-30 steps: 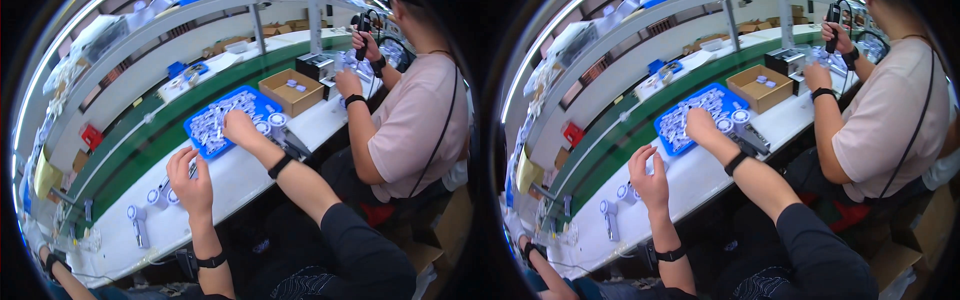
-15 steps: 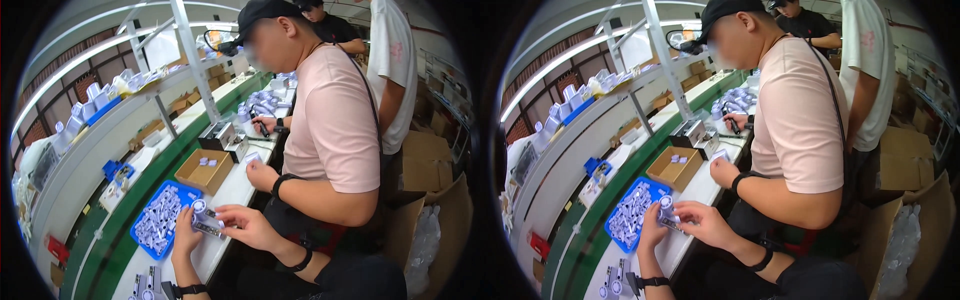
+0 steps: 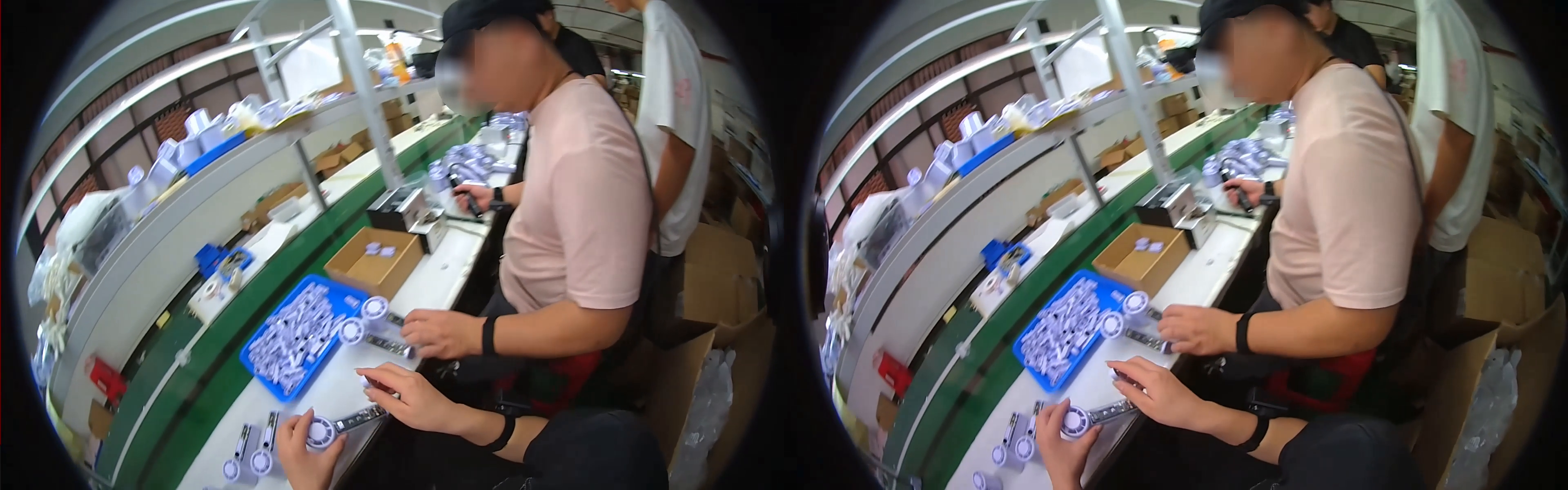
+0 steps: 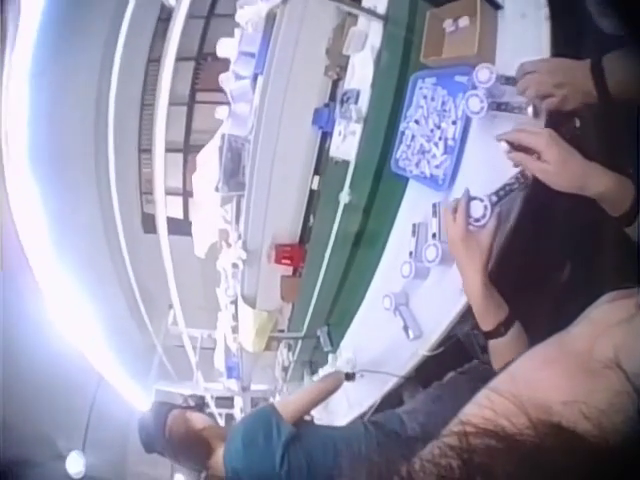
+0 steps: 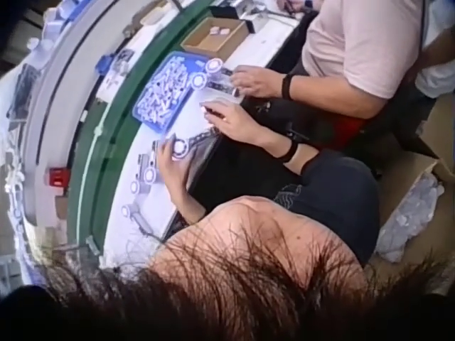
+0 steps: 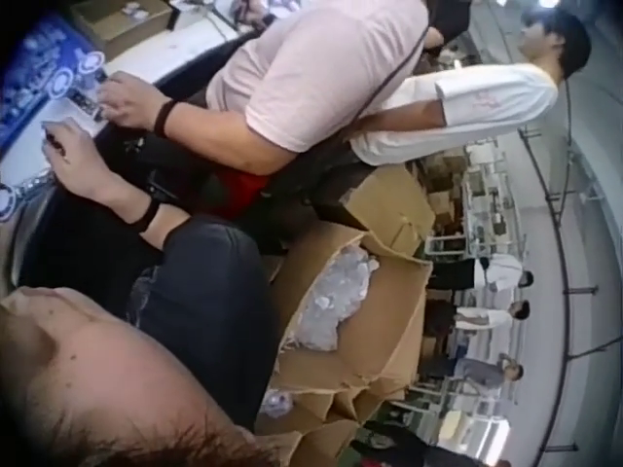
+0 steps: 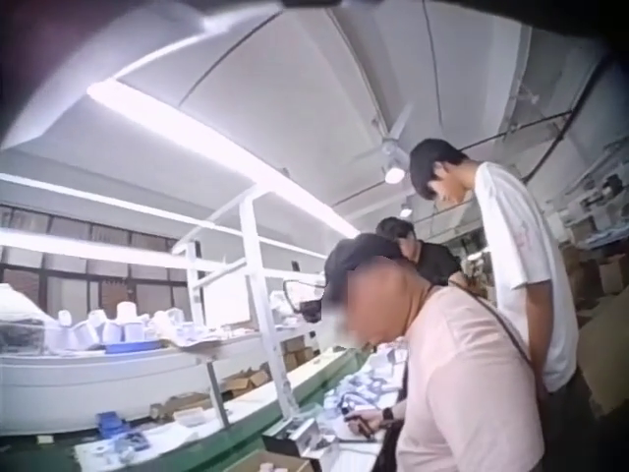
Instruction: The person assembles handheld fans by hand, picking up a fan body and a cover, fitting the cover onto the body, and pressing it into place. The person then picks up a small white button, inserts it into the fan body, and places the assembled fan onto the table.
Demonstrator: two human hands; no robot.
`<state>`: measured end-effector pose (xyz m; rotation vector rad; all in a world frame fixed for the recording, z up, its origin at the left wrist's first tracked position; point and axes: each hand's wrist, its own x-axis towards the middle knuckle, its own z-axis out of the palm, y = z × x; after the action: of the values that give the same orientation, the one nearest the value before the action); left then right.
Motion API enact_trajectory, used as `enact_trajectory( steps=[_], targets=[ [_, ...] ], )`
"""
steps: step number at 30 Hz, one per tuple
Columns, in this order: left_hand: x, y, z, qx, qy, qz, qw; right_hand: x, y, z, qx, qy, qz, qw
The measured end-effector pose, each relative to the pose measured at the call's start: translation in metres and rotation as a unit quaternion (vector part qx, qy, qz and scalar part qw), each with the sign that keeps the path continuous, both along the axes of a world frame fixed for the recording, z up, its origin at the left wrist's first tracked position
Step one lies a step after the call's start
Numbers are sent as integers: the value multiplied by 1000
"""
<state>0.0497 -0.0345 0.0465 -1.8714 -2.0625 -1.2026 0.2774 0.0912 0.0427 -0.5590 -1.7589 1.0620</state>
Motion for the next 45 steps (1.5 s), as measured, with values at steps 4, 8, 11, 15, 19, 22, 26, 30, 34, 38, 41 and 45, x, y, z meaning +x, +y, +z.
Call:
enact_trajectory(
  steps=[4, 8, 11, 15, 19, 22, 26, 30, 34, 38, 41, 45],
  targets=[
    [1, -54, -12, -7, -63, 46, 997, -17, -17, -8, -1, -79, 78, 994],
    [1, -70, -20, 1, -110, 66, 992, -36, -24, -25, 91, -77, 122, 985],
    [3, -67, -29, 17, -114, 81, 990, -43, -20, -34, 174, -58, 126, 975],
    [-3, -62, -34, 31, -124, 106, 986, -55, -17, -36, 231, -57, 129, 963],
    [-7, -53, -32, 43, -126, 92, 987, -61, -10, -21, 236, -96, 152, 955],
    [-2, -42, -33, 82, -141, 59, 985, -64, -12, -14, 233, -97, 114, 961],
    [-3, -54, -32, 61, -189, 63, 978, -73, -18, -18, 202, -75, 143, 966],
    [1, -57, -34, 54, -191, 71, 977, -72, -15, -19, 205, -94, 175, 958],
    [-1, -55, -27, 98, -25, 74, 992, -72, -12, -14, 195, -97, 185, 958],
    [-10, -50, -7, 82, 26, -1, 996, -71, -8, -8, 186, -120, 213, 952],
    [-18, -41, -6, 34, -36, -36, 998, -71, -6, -8, 208, -124, 205, 948],
    [-21, -40, -7, 17, -85, -66, 994, -73, -6, -8, 212, -121, 204, 948]
  ],
)
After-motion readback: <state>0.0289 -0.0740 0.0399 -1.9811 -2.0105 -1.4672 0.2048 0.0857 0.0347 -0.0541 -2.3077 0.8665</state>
